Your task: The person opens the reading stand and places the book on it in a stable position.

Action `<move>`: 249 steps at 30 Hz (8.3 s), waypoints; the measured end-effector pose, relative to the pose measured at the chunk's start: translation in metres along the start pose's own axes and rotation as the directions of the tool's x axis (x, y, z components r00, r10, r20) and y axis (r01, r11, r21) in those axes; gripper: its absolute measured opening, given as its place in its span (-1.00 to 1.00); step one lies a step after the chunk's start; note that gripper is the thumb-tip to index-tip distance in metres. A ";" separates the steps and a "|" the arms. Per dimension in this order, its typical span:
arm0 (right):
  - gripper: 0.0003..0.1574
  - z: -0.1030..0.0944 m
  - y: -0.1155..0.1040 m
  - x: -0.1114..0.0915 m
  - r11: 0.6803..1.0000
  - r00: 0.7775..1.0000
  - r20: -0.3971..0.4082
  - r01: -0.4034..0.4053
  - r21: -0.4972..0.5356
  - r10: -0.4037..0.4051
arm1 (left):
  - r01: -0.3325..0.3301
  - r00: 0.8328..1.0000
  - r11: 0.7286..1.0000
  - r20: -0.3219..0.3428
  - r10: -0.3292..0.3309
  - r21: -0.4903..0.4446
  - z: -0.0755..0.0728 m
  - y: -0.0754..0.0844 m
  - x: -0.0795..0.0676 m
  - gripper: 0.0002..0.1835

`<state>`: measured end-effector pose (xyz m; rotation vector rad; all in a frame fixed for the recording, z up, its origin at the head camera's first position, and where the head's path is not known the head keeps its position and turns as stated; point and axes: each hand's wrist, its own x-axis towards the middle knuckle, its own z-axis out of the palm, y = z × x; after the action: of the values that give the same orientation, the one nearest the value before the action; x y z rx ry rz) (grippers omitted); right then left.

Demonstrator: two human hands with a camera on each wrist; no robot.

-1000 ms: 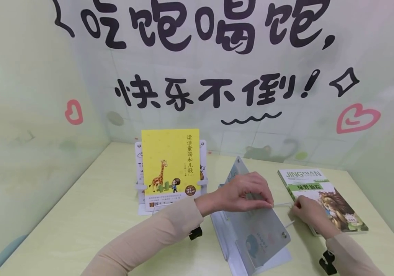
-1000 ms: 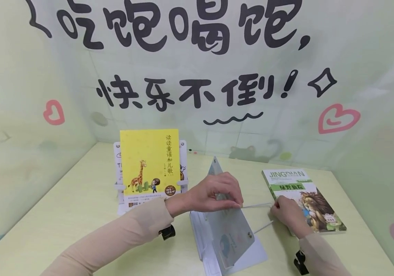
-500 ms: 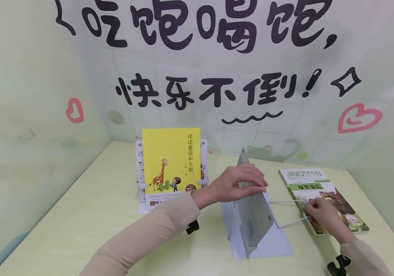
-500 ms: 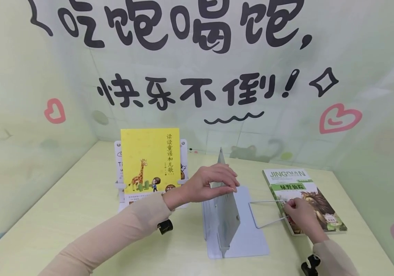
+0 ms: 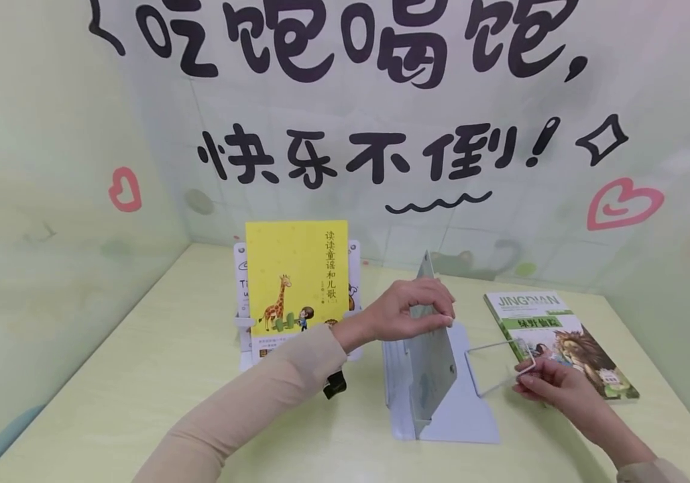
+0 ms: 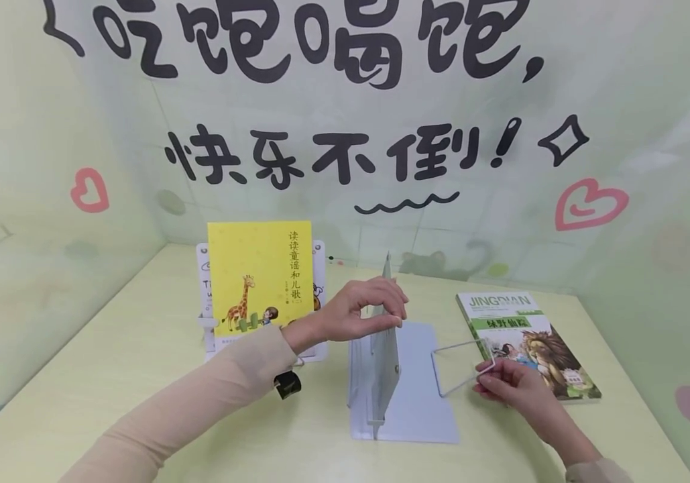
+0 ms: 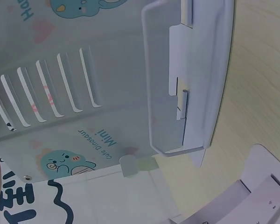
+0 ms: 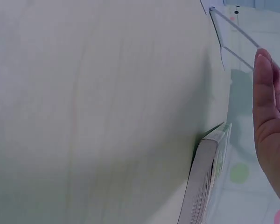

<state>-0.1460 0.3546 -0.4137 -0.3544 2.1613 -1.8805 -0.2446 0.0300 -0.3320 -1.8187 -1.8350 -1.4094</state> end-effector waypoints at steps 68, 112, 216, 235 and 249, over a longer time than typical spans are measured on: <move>-0.80 0.059 0.002 0.057 0.869 0.983 0.179 0.046 -0.493 0.050 | 0.070 0.993 0.998 0.098 -0.068 -0.010 0.024 -0.022 0.024 -0.92; -0.75 0.093 -0.002 0.021 0.903 0.996 -0.050 -0.089 -0.419 0.074 | 0.134 0.978 0.990 0.169 -0.124 -0.051 0.032 -0.021 0.032 -0.93; -0.68 0.026 -0.021 0.095 0.976 0.704 -0.710 -0.151 -0.155 -0.004 | 0.847 0.279 0.468 -0.539 -0.795 -0.252 0.044 -0.031 -0.036 -0.73; -0.63 0.020 -0.022 0.101 0.970 0.709 -0.704 -0.188 -0.152 0.027 | 0.851 0.241 0.442 -0.540 -0.807 -0.282 0.047 -0.033 -0.034 -0.74; -0.60 0.012 -0.020 0.100 0.977 0.787 -0.612 -0.182 -0.110 0.078 | 0.847 0.224 0.435 -0.538 -0.812 -0.304 0.047 -0.036 -0.037 -0.72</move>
<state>-0.2356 0.3061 -0.3983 0.4390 2.6579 -1.9176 -0.2460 0.0464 -0.3996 0.0199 -2.4216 -1.8623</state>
